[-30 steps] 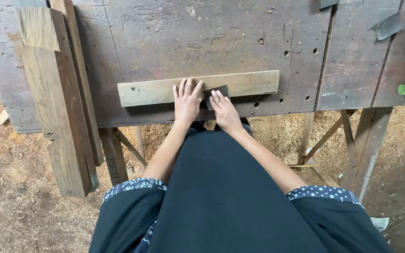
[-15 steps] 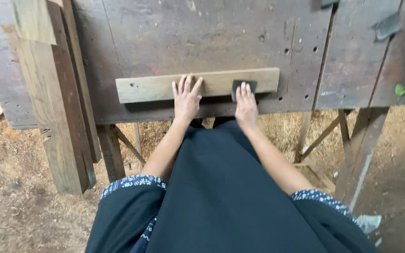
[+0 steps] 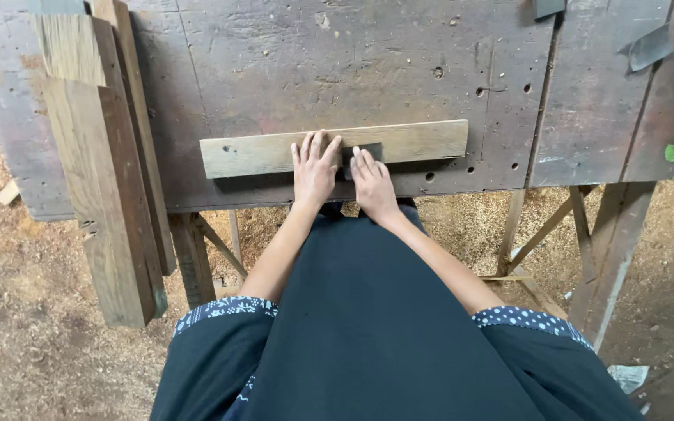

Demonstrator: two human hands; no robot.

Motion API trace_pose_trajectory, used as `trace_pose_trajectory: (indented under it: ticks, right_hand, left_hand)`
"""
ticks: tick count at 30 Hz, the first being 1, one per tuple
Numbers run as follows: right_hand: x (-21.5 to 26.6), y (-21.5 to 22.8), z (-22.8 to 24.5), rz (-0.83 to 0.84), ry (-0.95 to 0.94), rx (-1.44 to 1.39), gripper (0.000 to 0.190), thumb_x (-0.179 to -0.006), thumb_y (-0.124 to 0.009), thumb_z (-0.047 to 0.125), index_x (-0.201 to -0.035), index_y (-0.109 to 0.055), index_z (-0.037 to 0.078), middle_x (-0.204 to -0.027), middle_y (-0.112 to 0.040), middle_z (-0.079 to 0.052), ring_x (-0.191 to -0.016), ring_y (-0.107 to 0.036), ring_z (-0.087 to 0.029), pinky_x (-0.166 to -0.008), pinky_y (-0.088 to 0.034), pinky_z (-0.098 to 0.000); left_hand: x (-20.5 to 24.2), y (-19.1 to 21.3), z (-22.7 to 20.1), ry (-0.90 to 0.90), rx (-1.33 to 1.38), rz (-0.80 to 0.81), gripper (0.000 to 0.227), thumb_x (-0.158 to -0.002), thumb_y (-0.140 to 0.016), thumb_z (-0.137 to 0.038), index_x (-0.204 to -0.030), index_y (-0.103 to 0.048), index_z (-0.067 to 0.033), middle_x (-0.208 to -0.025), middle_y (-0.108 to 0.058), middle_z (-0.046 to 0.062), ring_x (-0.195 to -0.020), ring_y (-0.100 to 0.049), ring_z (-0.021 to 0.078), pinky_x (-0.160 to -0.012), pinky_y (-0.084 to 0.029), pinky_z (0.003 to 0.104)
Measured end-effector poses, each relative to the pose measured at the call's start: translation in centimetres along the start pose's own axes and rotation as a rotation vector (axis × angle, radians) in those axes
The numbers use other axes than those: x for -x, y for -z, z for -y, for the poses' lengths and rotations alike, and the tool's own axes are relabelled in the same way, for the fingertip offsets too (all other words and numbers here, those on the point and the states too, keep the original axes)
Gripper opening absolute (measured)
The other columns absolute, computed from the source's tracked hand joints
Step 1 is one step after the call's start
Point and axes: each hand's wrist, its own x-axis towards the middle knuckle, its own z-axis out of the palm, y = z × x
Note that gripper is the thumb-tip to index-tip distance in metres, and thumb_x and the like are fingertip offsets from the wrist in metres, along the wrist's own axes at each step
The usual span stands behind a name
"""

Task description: The person sands a wooden plank using a piece of sandpaper, moving it back and forth across the surface while holding the wood steady by hand.

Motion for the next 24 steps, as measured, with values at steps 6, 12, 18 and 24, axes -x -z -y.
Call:
trace_pose_trajectory:
  ticks: [6,12,18,24]
  right_hand:
    - [1.4,-0.7,-5.8,-0.049,-0.363,0.050,0.046,-0.091,-0.054,0.006,-0.135,-0.058,-0.005,-0.152,-0.052,-0.023,-0.124,-0.054,-0.037,-0.100,-0.047,-0.0452]
    - [0.7,-2.9,-2.3,0.100,-0.056,-0.182,0.052,-0.087,-0.053,0.000,-0.139,-0.054,-0.005,-0.149,-0.056,-0.018,-0.117,-0.057,-0.032,-0.098,-0.048,-0.0432]
    - [-0.8,-3.0,-4.1,-0.061,-0.496,-0.127,0.046,-0.098,-0.053,0.002,-0.142,-0.052,-0.007,-0.115,-0.052,-0.019,-0.103,-0.053,-0.035,-0.093,-0.048,-0.0456]
    - [-1.6,-3.2,-2.7,-0.022,-0.159,-0.084,0.047,-0.085,-0.051,0.002,-0.132,-0.060,0.002,-0.128,-0.061,-0.017,-0.113,-0.057,-0.035,-0.096,-0.048,-0.0463]
  left_hand:
    - [0.3,-0.1,-0.2,-0.010,0.025,-0.007,0.074,-0.083,-0.076,-0.015,-0.151,-0.048,-0.0222,-0.159,-0.036,0.012,-0.151,-0.027,0.0337,-0.123,-0.019,0.064]
    - [0.1,-0.3,0.0,-0.003,-0.022,0.020,0.071,-0.087,-0.073,-0.011,-0.152,-0.049,-0.0247,-0.160,-0.035,0.010,-0.153,-0.026,0.0324,-0.124,-0.018,0.063]
    - [0.1,-0.2,0.1,-0.008,0.035,0.038,0.071,-0.085,-0.073,-0.011,-0.151,-0.049,-0.0230,-0.159,-0.036,0.011,-0.151,-0.026,0.0334,-0.122,-0.019,0.063]
    - [0.1,-0.3,0.6,-0.025,-0.055,0.041,0.073,-0.087,-0.070,-0.008,-0.154,-0.049,-0.0274,-0.161,-0.037,0.008,-0.153,-0.026,0.0296,-0.125,-0.020,0.060]
